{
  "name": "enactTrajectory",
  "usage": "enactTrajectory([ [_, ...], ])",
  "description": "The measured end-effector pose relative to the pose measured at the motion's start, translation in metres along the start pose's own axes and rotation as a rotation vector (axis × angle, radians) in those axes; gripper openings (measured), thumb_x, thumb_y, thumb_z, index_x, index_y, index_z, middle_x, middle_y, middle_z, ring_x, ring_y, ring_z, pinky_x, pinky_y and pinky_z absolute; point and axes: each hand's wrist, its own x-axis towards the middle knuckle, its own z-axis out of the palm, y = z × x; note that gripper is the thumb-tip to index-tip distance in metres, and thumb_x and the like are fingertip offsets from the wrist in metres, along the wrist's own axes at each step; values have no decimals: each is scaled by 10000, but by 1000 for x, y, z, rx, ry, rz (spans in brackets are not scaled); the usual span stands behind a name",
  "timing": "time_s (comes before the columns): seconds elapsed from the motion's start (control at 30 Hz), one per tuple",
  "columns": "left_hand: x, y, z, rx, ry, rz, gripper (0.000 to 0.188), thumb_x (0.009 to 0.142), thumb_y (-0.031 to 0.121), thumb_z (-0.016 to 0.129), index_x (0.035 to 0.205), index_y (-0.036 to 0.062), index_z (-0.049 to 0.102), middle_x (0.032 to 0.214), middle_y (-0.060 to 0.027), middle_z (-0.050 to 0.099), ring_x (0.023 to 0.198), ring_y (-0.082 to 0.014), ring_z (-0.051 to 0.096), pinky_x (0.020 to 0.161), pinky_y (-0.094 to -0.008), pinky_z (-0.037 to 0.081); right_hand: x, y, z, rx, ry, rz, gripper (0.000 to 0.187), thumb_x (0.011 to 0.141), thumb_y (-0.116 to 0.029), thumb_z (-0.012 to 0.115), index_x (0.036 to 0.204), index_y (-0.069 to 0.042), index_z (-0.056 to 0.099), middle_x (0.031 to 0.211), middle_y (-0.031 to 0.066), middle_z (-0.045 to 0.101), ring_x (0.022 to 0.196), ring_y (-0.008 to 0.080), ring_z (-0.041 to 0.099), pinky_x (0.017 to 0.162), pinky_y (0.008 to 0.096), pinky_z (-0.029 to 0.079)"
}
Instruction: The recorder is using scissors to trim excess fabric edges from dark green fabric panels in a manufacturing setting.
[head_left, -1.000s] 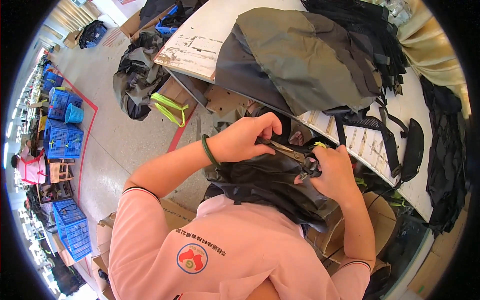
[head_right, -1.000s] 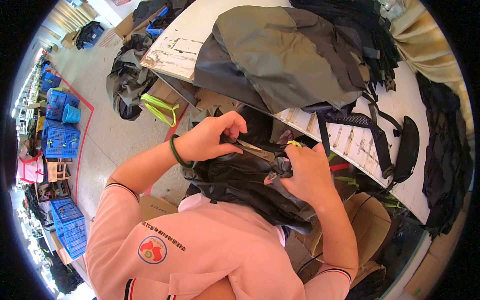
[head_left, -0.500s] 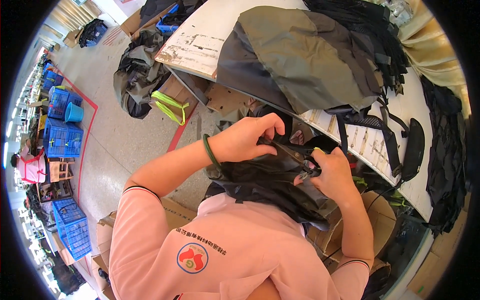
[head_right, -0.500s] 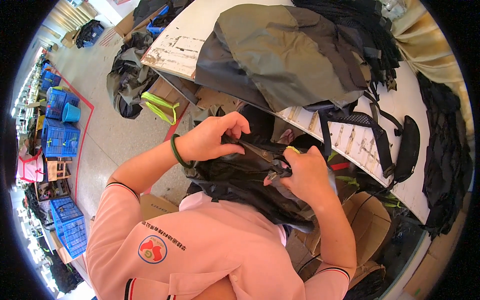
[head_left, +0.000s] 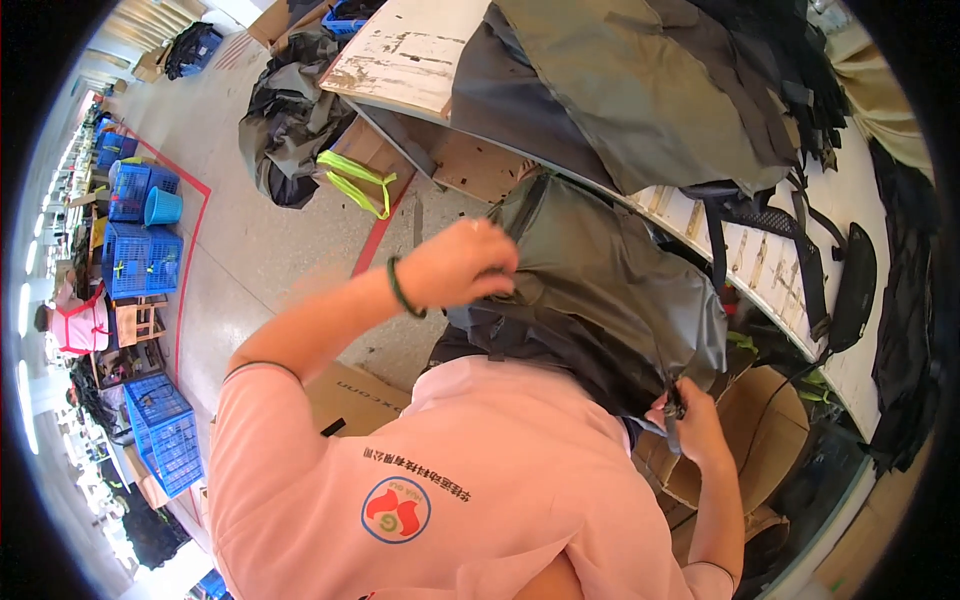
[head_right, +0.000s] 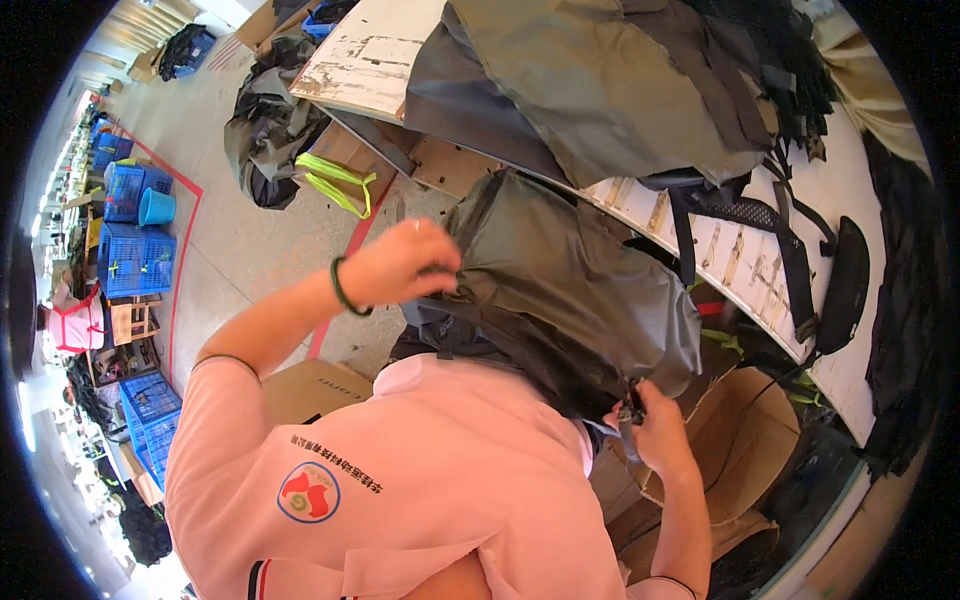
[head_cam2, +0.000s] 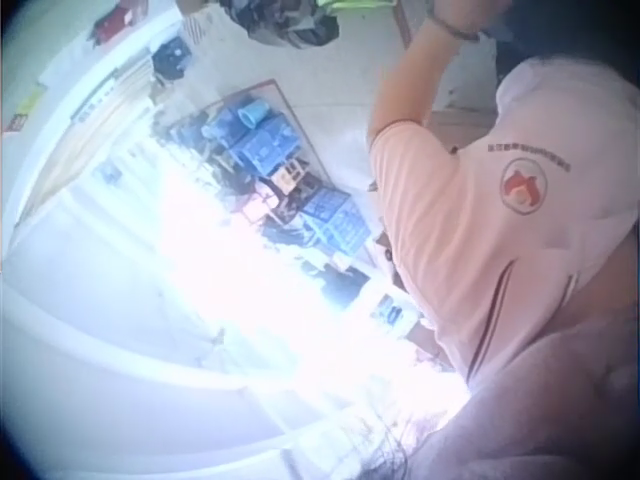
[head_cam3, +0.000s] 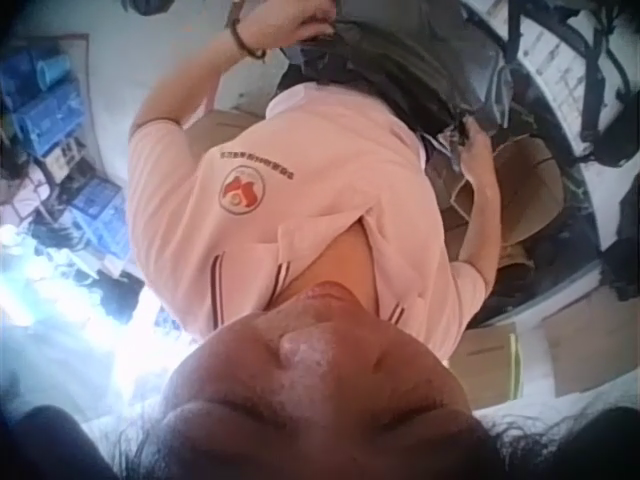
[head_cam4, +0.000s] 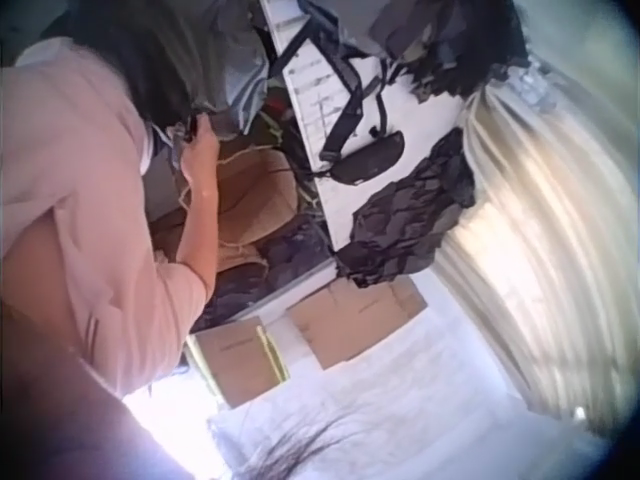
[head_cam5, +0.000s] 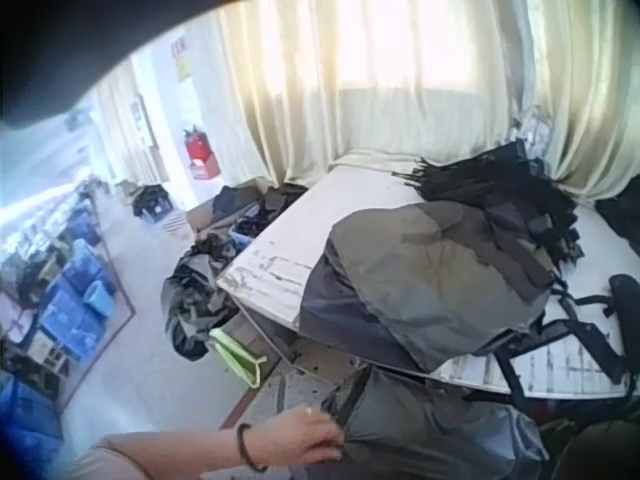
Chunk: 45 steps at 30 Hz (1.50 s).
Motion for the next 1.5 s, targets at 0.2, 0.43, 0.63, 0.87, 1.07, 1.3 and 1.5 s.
enactTrajectory([
  [0.2,-56,26,21,113,-201,-278,364,754,227,752,1047,84,591,1090,-94,576,1050,-321,510,908,-426,391,-15,26,20,17,-95,45,199,741,-15,734,838,3,562,747,77,646,702,125,558,674,286,466],
  [0.43,-68,-3,26,-336,-33,-375,327,753,124,724,1059,73,622,1114,-110,591,1050,-325,528,926,-409,402,2,19,18,76,190,-133,279,728,62,670,956,-14,527,872,139,652,784,203,626,721,306,482],
  [0.63,-47,1,18,19,-102,-130,247,744,28,667,986,74,644,1028,-87,622,981,-317,562,858,-414,440,18,48,29,-156,202,-111,315,746,22,703,1001,-14,523,934,90,671,894,163,628,777,298,489],
  [0.87,-51,-20,20,-282,121,-318,236,725,-50,671,943,38,655,927,-82,646,921,-250,598,821,-337,468,5,50,26,-222,190,-75,332,678,35,681,964,-24,524,863,122,635,814,297,601,751,371,466],
  [1.07,-42,-8,0,-355,300,-326,270,696,-159,530,893,11,606,878,-62,597,852,-173,581,793,-258,441,0,59,12,-118,380,-117,405,625,86,636,991,-50,528,878,133,620,882,364,557,764,414,453],
  [1.3,-41,-9,-4,-333,297,-303,327,648,-167,503,903,9,611,889,-69,604,860,-180,585,795,-262,446,14,39,39,-299,203,-345,406,616,29,674,980,-66,524,880,123,633,861,364,550,735,438,433],
  [1.5,-48,2,-12,-246,271,-243,378,663,-147,527,981,24,638,936,-96,630,902,-222,616,803,-293,471,14,36,28,-302,228,-221,451,555,45,630,981,-62,525,876,181,570,878,407,519,737,470,424],
])
